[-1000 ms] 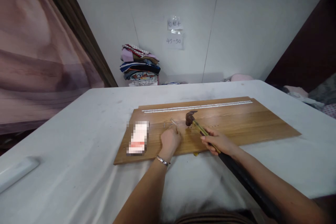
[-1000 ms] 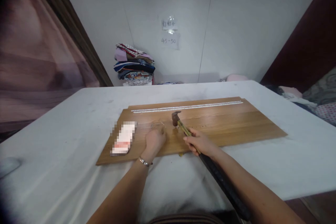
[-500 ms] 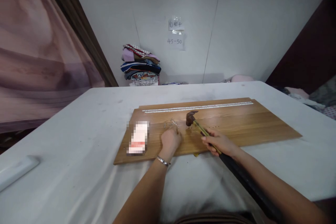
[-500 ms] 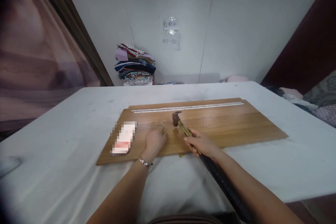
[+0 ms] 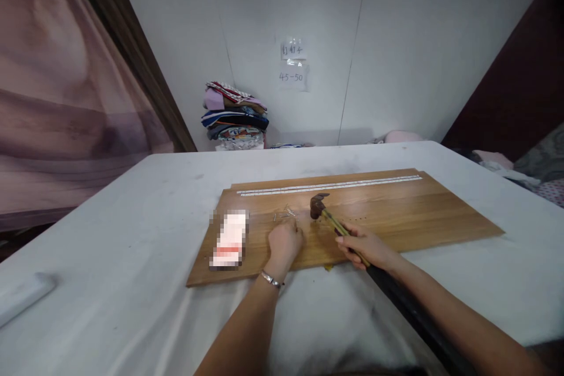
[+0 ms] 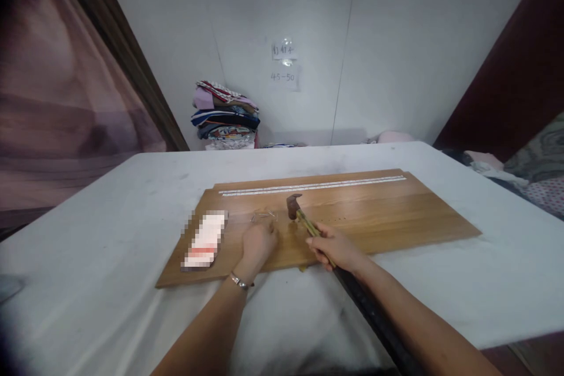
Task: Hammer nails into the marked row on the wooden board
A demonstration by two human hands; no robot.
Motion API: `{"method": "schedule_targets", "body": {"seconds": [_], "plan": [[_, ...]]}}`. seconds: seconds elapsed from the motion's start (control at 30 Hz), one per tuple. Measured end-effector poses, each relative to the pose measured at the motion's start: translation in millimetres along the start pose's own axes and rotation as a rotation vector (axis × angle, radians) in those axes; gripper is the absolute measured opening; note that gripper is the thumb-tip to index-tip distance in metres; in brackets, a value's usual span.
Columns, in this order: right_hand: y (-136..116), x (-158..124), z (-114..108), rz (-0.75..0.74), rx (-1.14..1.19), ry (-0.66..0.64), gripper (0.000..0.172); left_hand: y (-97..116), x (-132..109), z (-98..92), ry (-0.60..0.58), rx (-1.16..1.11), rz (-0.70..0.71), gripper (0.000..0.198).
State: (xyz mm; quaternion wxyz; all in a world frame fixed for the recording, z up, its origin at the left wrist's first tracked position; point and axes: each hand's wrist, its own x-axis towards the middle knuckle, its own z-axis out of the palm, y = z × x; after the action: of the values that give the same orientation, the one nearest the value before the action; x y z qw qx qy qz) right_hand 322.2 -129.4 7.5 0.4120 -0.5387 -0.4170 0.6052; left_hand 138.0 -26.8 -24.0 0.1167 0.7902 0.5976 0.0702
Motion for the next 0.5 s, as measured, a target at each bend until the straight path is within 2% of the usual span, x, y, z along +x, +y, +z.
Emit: {"method": "schedule_targets", "body": {"seconds": [0.5], "plan": [[2.2, 0.6, -0.6, 0.017, 0.013, 0.0, 0.035, 0.9, 0.2, 0.6, -0.006, 0.017, -0.015, 0.025]]}}
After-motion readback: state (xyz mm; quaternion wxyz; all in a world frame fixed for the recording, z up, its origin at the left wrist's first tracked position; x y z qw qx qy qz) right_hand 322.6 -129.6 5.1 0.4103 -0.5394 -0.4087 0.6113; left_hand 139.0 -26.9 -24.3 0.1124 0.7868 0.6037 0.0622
